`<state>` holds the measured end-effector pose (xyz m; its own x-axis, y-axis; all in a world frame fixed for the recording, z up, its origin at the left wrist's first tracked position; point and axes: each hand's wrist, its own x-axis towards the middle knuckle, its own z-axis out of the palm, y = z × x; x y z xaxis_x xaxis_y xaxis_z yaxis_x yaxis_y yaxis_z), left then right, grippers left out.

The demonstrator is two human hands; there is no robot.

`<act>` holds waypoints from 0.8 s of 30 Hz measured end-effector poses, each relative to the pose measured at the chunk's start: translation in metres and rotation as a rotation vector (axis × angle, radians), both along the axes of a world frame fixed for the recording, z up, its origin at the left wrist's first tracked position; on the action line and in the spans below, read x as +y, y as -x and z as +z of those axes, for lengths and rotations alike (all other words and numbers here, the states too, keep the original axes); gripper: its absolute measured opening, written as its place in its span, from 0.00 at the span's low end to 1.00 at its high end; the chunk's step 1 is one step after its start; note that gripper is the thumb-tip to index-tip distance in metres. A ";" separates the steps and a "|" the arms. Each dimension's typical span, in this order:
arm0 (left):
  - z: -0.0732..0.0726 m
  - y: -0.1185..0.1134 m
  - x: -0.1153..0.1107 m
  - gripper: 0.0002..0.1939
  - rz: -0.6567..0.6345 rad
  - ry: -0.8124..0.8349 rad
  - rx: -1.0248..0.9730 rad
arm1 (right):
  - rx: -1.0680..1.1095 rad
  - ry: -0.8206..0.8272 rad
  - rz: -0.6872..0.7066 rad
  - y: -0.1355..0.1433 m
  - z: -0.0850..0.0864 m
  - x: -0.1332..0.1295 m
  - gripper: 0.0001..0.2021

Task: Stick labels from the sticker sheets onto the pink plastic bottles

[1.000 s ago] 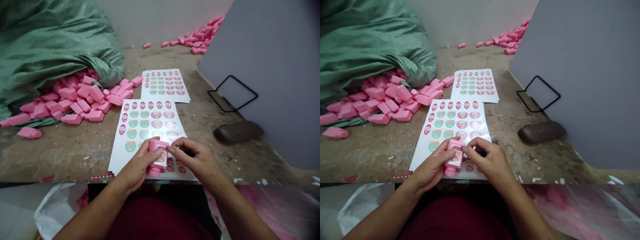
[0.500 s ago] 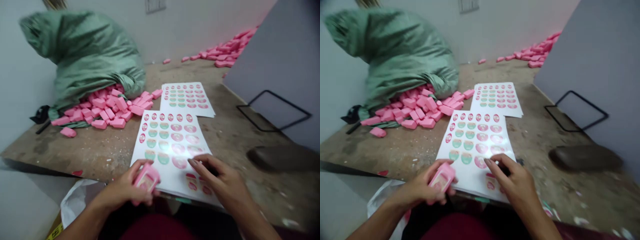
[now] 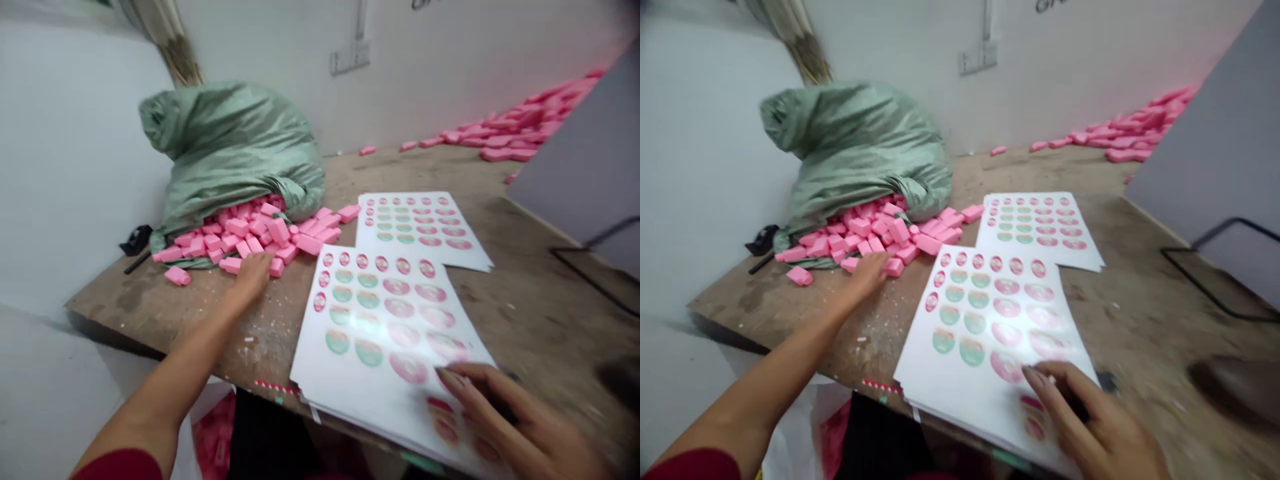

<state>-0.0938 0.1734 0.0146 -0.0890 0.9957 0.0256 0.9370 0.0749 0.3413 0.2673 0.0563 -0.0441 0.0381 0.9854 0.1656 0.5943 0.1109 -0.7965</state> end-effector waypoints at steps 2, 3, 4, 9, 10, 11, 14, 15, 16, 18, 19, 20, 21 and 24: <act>-0.006 -0.005 0.012 0.19 0.007 0.013 -0.036 | -0.042 0.091 0.035 -0.007 0.013 -0.007 0.18; -0.008 -0.007 0.014 0.18 0.008 0.018 -0.068 | -0.062 0.118 0.043 -0.010 0.019 -0.010 0.18; -0.009 -0.008 0.013 0.19 0.003 0.018 -0.109 | -0.095 0.138 0.043 -0.012 0.023 -0.013 0.17; -0.011 -0.035 -0.017 0.32 0.022 -0.008 -0.525 | -0.307 0.179 0.046 -0.023 0.022 -0.026 0.13; -0.011 -0.050 -0.029 0.30 0.018 0.058 -0.724 | -0.337 0.173 0.053 -0.024 0.019 -0.028 0.13; -0.011 -0.067 -0.042 0.27 0.013 0.154 -0.969 | -0.359 0.161 0.063 -0.026 0.017 -0.030 0.12; -0.014 -0.124 -0.075 0.23 0.024 0.506 -1.664 | -0.395 0.114 0.094 -0.027 0.011 -0.032 0.10; -0.016 -0.142 -0.083 0.22 0.030 0.596 -1.783 | -0.410 0.095 0.105 -0.027 0.009 -0.032 0.09; -0.019 -0.157 -0.088 0.21 0.035 0.665 -1.861 | -0.426 0.076 0.114 -0.027 0.008 -0.032 0.09; -0.025 -0.181 -0.095 0.19 0.073 0.743 -1.929 | -0.461 0.041 0.127 -0.025 0.007 -0.031 0.08; -0.028 -0.189 -0.096 0.18 0.109 0.750 -1.933 | -0.476 0.026 0.131 -0.025 0.006 -0.031 0.08; -0.031 -0.195 -0.097 0.17 0.153 0.741 -1.927 | -0.488 0.017 0.135 -0.024 0.006 -0.030 0.08; -0.033 -0.199 -0.097 0.17 0.201 0.726 -1.917 | -0.496 0.011 0.138 -0.023 0.006 -0.030 0.08; -0.036 -0.205 -0.097 0.21 0.285 0.668 -1.926 | -0.511 0.004 0.148 -0.021 0.007 -0.030 0.09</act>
<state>0.1111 0.0763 -0.0217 0.3275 0.7655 -0.5539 -0.5747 0.6267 0.5263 0.2885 0.0263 -0.0368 -0.1863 0.9748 0.1224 0.8850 0.2206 -0.4100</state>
